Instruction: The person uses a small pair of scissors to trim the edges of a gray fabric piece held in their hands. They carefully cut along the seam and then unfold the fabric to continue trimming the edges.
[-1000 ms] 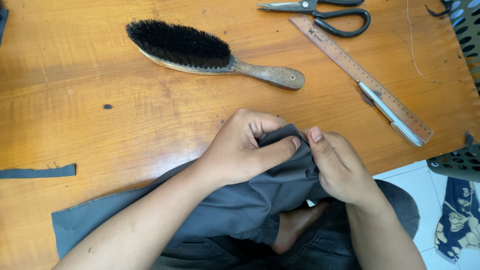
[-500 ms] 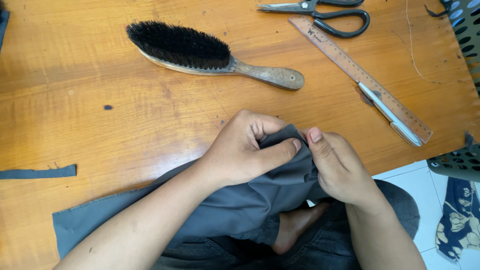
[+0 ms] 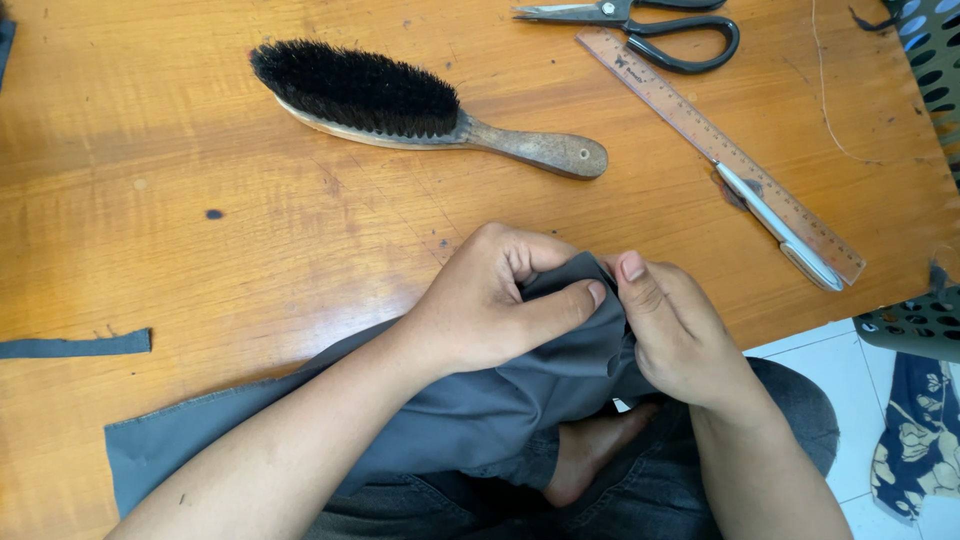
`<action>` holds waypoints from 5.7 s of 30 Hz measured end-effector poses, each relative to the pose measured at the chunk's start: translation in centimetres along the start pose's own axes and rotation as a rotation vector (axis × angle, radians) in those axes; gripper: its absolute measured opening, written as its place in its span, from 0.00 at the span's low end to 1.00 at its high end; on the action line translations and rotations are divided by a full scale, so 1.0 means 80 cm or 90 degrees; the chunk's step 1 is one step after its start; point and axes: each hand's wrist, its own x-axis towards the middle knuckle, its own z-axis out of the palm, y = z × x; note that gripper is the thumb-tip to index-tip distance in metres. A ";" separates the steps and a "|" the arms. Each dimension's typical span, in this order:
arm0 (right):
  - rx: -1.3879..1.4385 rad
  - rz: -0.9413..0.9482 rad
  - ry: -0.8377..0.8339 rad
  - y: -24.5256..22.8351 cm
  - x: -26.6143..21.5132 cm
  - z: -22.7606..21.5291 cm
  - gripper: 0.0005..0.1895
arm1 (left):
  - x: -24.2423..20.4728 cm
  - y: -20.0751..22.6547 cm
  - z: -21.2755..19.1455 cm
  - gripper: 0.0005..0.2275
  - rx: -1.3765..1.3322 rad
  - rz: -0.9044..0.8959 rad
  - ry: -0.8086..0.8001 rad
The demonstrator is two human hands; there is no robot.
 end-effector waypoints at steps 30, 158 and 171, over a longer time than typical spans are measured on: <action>-0.011 0.008 0.014 0.004 -0.001 0.000 0.23 | 0.000 -0.003 0.001 0.14 0.037 -0.014 -0.016; -0.528 -0.223 -0.003 -0.018 0.007 0.053 0.26 | -0.247 -0.081 0.104 0.03 0.183 -0.104 0.444; -0.501 -0.218 -0.010 -0.019 0.010 0.051 0.24 | -0.236 -0.055 0.117 0.07 -0.077 -0.149 0.553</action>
